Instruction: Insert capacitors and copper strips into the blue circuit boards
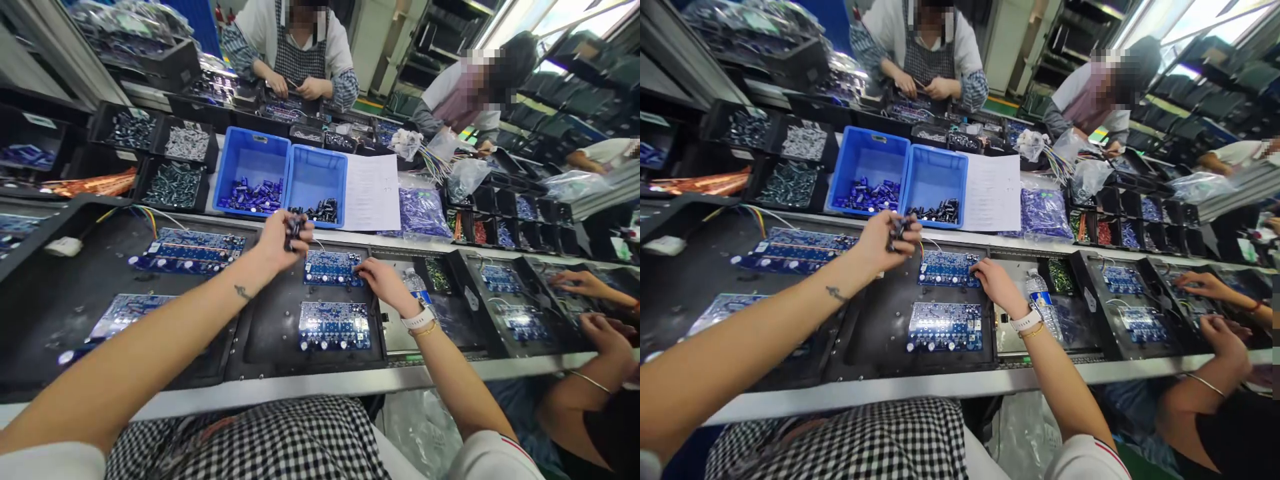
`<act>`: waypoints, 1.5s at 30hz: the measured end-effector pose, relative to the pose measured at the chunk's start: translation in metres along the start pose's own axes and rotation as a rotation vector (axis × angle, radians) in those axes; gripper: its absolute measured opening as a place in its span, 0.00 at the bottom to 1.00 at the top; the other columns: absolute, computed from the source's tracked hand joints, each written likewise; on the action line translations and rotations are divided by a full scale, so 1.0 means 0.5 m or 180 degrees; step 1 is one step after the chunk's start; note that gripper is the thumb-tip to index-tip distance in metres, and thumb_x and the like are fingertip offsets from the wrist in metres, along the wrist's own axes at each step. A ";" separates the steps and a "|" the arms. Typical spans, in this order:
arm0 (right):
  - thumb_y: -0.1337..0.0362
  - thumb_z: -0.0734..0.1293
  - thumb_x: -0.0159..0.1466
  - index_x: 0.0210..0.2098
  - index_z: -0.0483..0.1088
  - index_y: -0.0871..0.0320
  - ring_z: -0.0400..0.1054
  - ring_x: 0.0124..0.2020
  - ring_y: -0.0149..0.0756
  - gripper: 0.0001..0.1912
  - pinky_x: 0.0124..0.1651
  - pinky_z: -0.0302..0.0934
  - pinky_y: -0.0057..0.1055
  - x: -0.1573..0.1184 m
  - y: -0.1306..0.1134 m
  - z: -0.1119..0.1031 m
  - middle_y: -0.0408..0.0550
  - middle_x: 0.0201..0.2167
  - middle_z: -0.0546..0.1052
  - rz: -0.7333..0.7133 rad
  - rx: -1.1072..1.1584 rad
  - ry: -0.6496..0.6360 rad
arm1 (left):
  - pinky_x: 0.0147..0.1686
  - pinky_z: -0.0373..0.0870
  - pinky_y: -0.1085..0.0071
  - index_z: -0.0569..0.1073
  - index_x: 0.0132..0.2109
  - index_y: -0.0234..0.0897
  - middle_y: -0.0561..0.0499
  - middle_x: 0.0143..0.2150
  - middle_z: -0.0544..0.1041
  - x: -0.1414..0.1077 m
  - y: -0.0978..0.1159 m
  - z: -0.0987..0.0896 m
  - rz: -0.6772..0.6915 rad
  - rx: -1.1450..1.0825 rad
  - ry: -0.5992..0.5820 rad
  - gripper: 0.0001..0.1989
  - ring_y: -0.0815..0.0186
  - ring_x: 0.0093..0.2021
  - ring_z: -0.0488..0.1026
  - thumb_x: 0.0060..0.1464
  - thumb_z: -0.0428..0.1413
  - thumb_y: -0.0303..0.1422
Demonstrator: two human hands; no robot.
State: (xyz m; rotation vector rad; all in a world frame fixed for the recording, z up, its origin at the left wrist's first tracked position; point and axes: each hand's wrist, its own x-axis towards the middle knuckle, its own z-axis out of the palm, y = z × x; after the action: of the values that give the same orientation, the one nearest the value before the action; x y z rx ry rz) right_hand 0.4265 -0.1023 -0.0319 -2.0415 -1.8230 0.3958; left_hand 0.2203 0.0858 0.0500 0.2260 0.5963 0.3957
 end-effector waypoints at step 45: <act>0.67 0.62 0.69 0.43 0.74 0.53 0.66 0.48 0.44 0.09 0.51 0.51 0.43 -0.064 -0.066 -0.024 0.47 0.39 0.79 0.0143 -0.0579 0.0248 | 0.09 0.45 0.86 0.72 0.38 0.29 0.48 0.31 0.72 -0.073 -0.279 -0.040 -0.1431 0.0123 0.0540 0.07 0.80 0.16 0.58 0.59 0.51 0.27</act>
State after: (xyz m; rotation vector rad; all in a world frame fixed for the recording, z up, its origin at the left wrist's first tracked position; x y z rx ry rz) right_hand 0.3988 -0.1319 -0.0076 -2.1884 -1.8279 0.1646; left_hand 0.2220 -0.0534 0.0078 0.0904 0.8000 -0.0324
